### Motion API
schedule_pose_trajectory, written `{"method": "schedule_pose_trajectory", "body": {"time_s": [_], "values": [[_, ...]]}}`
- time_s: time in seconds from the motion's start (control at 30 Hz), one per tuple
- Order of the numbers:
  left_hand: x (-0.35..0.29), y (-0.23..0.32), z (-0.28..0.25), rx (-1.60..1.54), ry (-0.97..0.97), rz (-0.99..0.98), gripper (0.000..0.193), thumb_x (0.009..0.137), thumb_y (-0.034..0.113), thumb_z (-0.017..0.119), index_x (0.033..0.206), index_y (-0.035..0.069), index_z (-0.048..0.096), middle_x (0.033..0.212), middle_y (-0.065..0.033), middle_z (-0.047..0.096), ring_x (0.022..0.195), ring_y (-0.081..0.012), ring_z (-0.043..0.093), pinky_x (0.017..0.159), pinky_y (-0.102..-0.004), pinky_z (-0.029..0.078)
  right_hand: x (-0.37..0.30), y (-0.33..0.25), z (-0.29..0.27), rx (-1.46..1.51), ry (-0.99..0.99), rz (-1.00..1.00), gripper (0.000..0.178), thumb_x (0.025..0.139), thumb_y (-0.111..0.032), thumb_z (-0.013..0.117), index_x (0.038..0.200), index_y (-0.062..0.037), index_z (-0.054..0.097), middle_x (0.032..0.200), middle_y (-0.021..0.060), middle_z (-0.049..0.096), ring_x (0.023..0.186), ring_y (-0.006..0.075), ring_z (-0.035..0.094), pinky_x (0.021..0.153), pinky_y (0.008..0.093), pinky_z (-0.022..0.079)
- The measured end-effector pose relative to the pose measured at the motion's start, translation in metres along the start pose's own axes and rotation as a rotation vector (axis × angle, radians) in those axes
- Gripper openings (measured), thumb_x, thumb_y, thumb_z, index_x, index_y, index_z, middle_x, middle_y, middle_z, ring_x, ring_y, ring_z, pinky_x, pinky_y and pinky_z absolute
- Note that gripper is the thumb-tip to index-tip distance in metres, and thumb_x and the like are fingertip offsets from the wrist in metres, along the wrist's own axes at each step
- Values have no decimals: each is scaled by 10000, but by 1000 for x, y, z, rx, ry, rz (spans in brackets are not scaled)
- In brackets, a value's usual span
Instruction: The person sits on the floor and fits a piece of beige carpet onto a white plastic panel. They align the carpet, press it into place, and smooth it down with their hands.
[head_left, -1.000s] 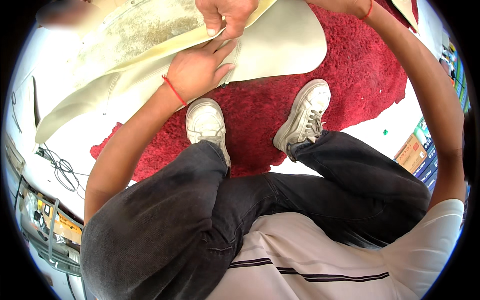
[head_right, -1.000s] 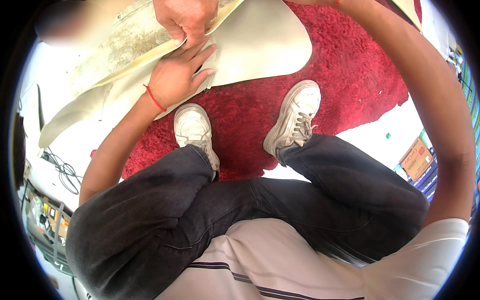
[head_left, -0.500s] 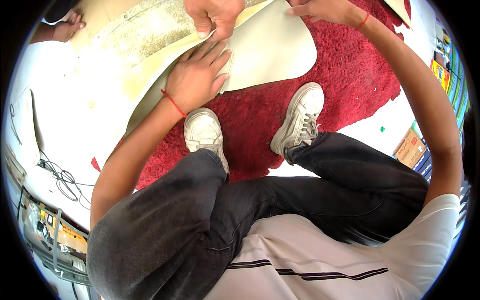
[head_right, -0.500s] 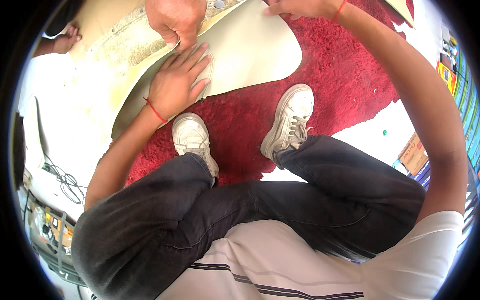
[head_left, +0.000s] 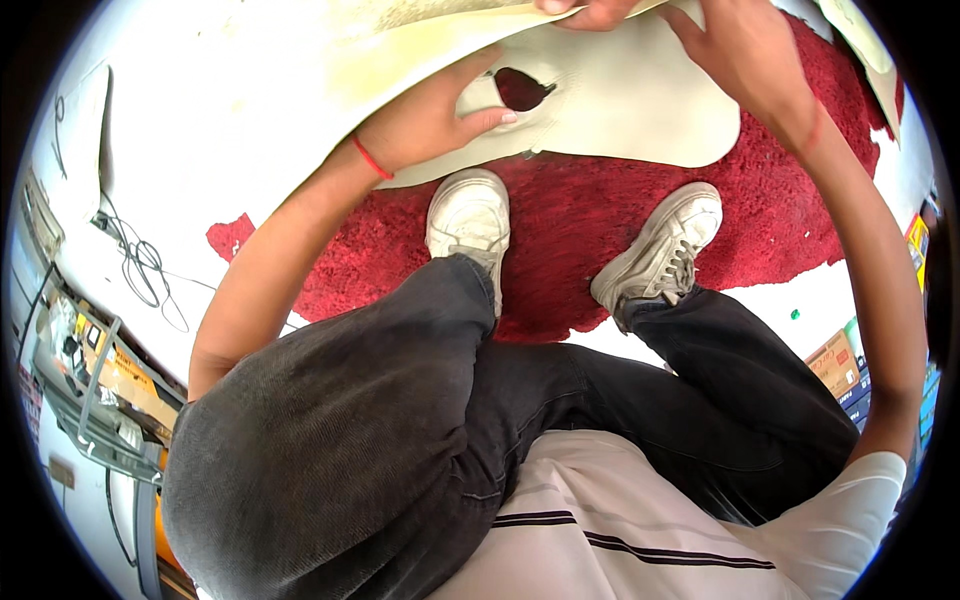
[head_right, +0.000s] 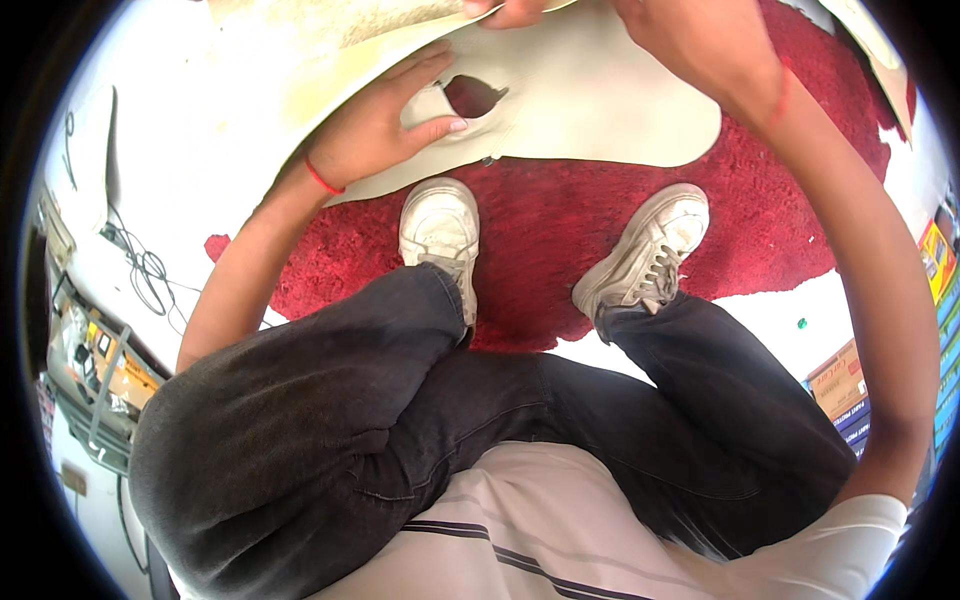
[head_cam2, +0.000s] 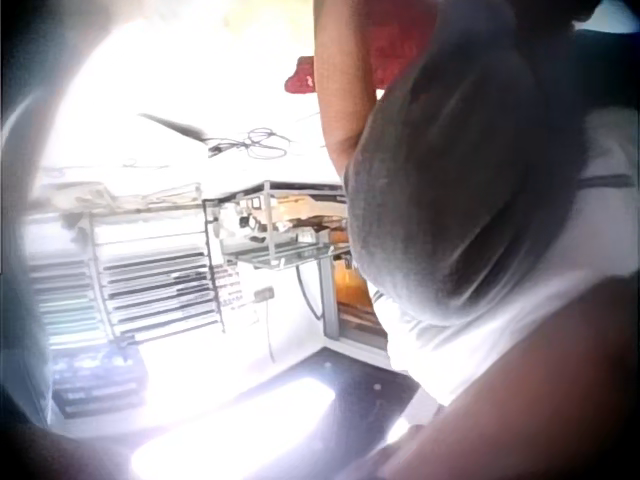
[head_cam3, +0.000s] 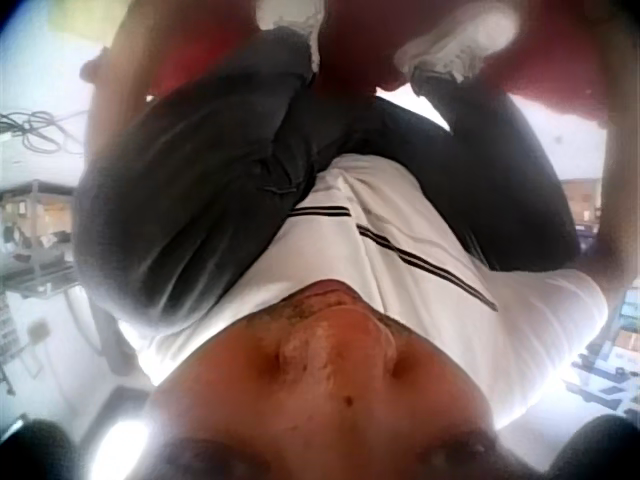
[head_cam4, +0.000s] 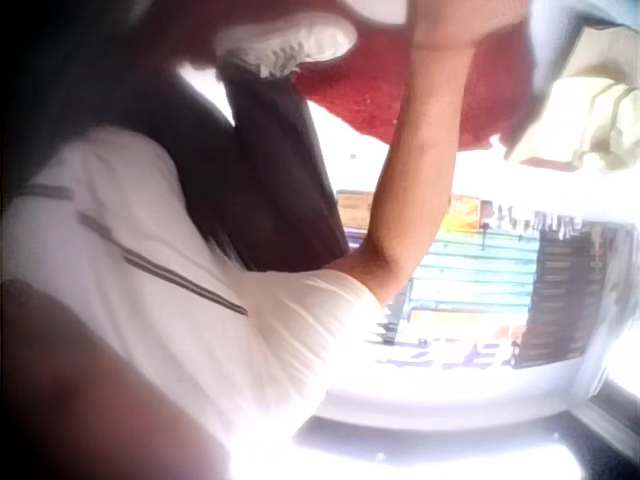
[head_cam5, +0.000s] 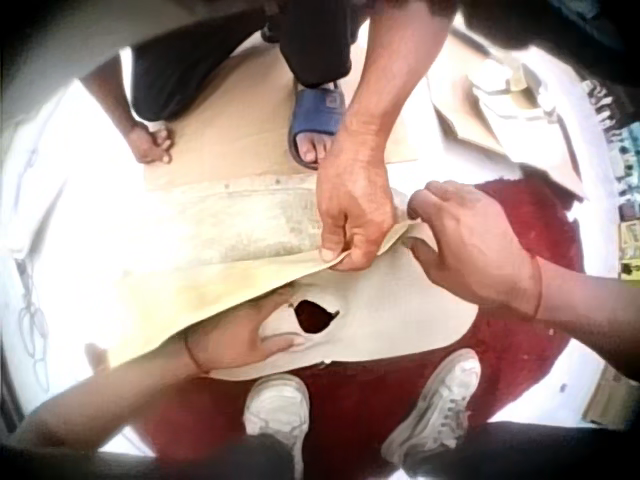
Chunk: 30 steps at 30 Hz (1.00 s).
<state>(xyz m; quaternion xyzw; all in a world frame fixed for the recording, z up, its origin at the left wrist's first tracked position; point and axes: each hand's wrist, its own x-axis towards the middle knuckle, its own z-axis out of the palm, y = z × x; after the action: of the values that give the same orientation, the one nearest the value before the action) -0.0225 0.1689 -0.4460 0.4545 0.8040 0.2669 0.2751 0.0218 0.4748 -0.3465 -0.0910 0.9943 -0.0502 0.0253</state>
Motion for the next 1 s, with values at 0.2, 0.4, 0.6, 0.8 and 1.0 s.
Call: {"method": "schedule_pose_trajectory", "body": {"time_s": [0.2, 0.4, 0.6, 0.8, 1.0], "values": [[-2, -12, 5, 75, 5, 157, 820, 855, 494, 787, 1499, 64, 518, 1503, -159, 557, 1382, -327, 537, 1138, -422, 456, -44, -47, 19, 270, -176, -182, 200, 879, -75, 683, 1070, -47, 626, 1003, 121, 633, 980, 323, 639, 889, 429, 510], [-3, -12, -2, 36, -1, 142, 822, 820, 474, 825, 1477, 69, 542, 1462, -150, 595, 1325, -336, 585, 1097, -437, 490, -38, -49, 74, 483, -188, -54, 212, 885, -31, 587, 1065, -29, 698, 946, 175, 711, 926, 359, 694, 823, 467, 551], [-5, -28, -1, -76, -50, 197, 819, 806, 348, 844, 1509, 90, 511, 1506, -159, 556, 1353, -340, 560, 1132, -435, 465, -29, -14, 43, 532, -292, 192, 135, 916, -108, 628, 964, -10, 707, 869, 175, 720, 784, 335, 712, 756, 431, 565], [10, -36, 1, -99, -133, 258, 867, 763, 241, 842, 1534, 94, 475, 1560, -130, 504, 1386, -317, 535, 1124, -422, 479, -23, -7, 37, 533, -327, 81, 188, 935, -91, 702, 1102, -5, 698, 931, 102, 731, 818, 201, 710, 724, 325, 543], [7, -37, 6, -46, -88, 310, 849, 750, 214, 839, 1516, 85, 496, 1568, -102, 504, 1394, -297, 531, 1124, -407, 483, 19, -9, 11, 526, 45, 13, 358, 761, -113, 821, 1065, 10, 678, 1030, 200, 699, 997, 338, 685, 878, 385, 540]]}}
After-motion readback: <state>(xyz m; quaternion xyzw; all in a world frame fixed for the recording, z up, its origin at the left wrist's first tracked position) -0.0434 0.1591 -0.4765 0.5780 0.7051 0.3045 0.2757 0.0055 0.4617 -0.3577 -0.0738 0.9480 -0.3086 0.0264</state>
